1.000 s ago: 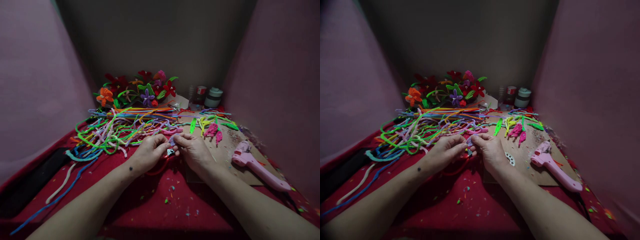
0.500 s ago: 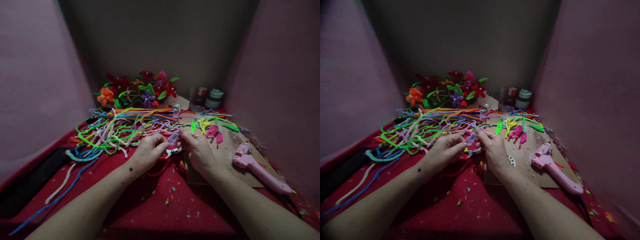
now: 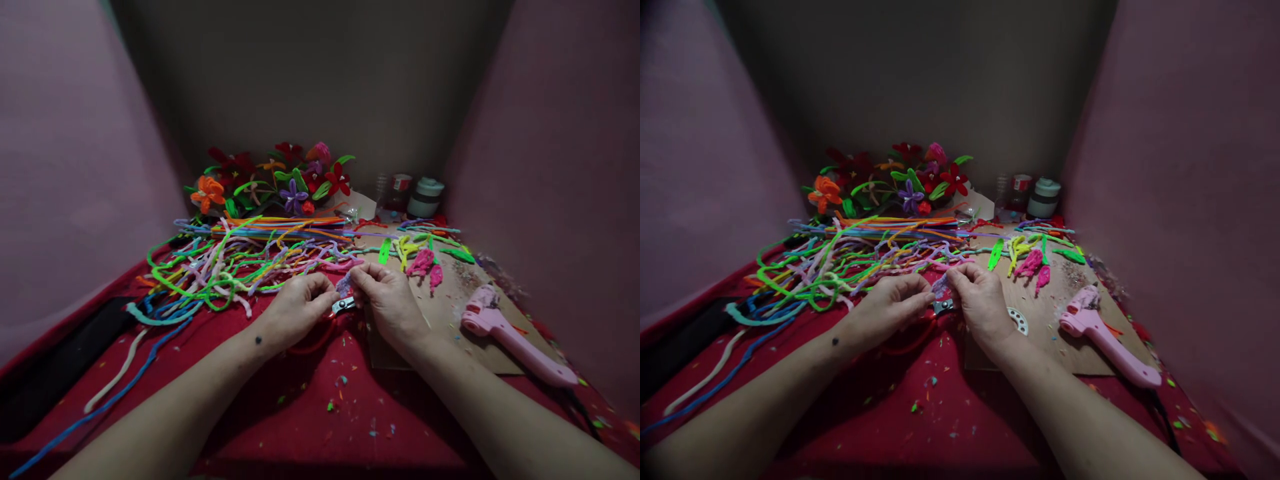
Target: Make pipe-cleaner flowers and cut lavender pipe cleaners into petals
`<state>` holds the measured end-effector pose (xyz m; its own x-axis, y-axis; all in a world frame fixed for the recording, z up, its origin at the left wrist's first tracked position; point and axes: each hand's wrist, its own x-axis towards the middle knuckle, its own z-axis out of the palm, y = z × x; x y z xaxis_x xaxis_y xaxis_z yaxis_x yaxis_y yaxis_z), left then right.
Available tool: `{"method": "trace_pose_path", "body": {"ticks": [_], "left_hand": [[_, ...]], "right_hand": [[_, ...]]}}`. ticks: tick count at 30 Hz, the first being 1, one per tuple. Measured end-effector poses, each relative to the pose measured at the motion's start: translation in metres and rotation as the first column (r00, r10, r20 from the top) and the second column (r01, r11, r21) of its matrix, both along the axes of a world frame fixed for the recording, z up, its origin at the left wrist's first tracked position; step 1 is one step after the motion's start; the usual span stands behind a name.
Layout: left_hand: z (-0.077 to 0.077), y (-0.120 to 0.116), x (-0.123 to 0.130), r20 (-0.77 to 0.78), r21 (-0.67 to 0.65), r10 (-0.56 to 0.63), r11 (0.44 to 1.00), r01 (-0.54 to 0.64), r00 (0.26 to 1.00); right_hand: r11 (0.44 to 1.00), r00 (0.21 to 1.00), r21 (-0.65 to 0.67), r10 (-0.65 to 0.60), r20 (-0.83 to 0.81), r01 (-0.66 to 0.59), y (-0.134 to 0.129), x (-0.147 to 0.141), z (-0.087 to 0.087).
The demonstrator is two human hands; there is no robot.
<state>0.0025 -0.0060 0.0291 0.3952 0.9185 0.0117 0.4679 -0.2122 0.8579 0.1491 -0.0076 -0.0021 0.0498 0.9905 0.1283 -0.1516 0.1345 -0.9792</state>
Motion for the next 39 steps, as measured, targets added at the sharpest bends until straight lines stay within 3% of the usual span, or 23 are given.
{"method": "trace_pose_path", "body": {"ticks": [5,9,20,27,33,39], "left_hand": [[0.0018,0.0008,-0.0021,0.065,-0.137,-0.013,0.990,0.022,0.998],[0.0009,0.0024,-0.0044,0.074,-0.155,-0.009,0.988,0.020,0.997],[0.0034,-0.0009,-0.0004,0.027,-0.046,0.001,0.999,0.000,1.000],[-0.0035,0.0013,-0.0023,-0.068,0.151,-0.003,0.988,0.013,0.998],[-0.0012,0.0014,-0.0025,0.032,-0.020,0.013,1.000,-0.013,0.999],[-0.0011,0.0040,-0.0060,0.107,-0.145,-0.025,0.989,0.040,0.994]], "right_hand": [[0.998,0.997,0.059,-0.017,0.069,0.013,-0.0014,0.0006,0.0041],[0.998,0.996,0.058,0.008,0.085,-0.013,-0.0027,0.0016,0.0070],[0.998,0.997,-0.004,0.055,0.062,-0.055,-0.0015,0.0002,0.0062],[0.997,0.999,-0.073,0.025,-0.042,-0.028,-0.0024,-0.0016,0.0014],[0.988,0.987,-0.073,0.128,-0.102,-0.135,-0.0024,-0.0011,0.0053],[0.958,0.959,-0.117,0.245,-0.145,-0.262,-0.0042,-0.0008,0.0039]]}}
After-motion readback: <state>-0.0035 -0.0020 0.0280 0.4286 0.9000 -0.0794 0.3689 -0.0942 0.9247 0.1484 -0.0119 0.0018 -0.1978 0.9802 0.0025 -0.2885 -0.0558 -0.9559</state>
